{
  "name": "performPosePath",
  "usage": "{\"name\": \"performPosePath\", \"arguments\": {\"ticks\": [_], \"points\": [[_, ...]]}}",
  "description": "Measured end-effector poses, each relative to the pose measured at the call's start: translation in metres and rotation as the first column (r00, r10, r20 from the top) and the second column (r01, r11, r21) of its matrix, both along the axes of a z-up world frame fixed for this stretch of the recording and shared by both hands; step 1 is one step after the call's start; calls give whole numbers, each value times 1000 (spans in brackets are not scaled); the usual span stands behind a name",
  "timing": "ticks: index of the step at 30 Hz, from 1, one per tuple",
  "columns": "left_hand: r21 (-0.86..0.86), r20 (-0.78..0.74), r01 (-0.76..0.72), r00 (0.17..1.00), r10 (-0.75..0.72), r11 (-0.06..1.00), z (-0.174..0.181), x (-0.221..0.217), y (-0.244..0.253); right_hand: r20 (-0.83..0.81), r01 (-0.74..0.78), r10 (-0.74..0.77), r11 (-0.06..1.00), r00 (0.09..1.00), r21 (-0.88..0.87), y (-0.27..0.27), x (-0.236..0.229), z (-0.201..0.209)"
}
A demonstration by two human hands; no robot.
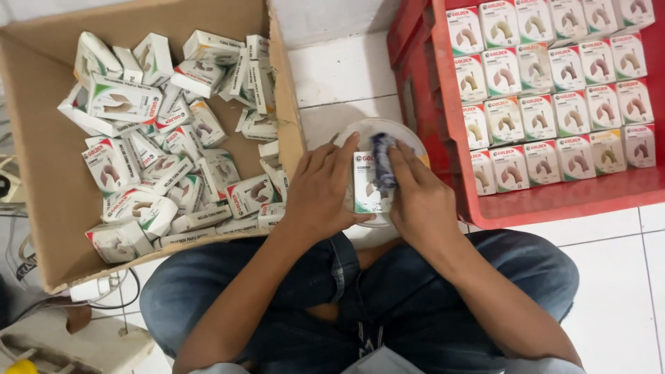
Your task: Cleaning small product boxes with a cloth and stacking them neatly into a plastic crate.
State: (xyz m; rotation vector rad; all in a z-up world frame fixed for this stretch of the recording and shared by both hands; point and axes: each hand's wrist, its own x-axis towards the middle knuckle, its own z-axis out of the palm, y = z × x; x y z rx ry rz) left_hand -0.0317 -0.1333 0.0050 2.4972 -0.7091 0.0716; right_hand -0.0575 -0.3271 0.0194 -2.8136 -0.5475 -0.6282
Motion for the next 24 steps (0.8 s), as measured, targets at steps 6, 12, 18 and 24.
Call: {"name": "performPosePath", "arguments": {"ticks": [6,12,18,24], "points": [[2,-44,-20,999,20,1000,5,0,-1,-518,140,-35,976,855,166,-31,-22,21],[-411,8,82,996,-86,908,18,2,-3,-622,224,2,932,783,285,-43,-10,38],[-441,202,234,966,-158,867,-1,9,-33,-398,42,195,856,896,514,-30,-4,60],[-476,160,217,974,-158,852,-19,9,-37,-133,-326,391,879,911,349,-25,-1,25]]}}
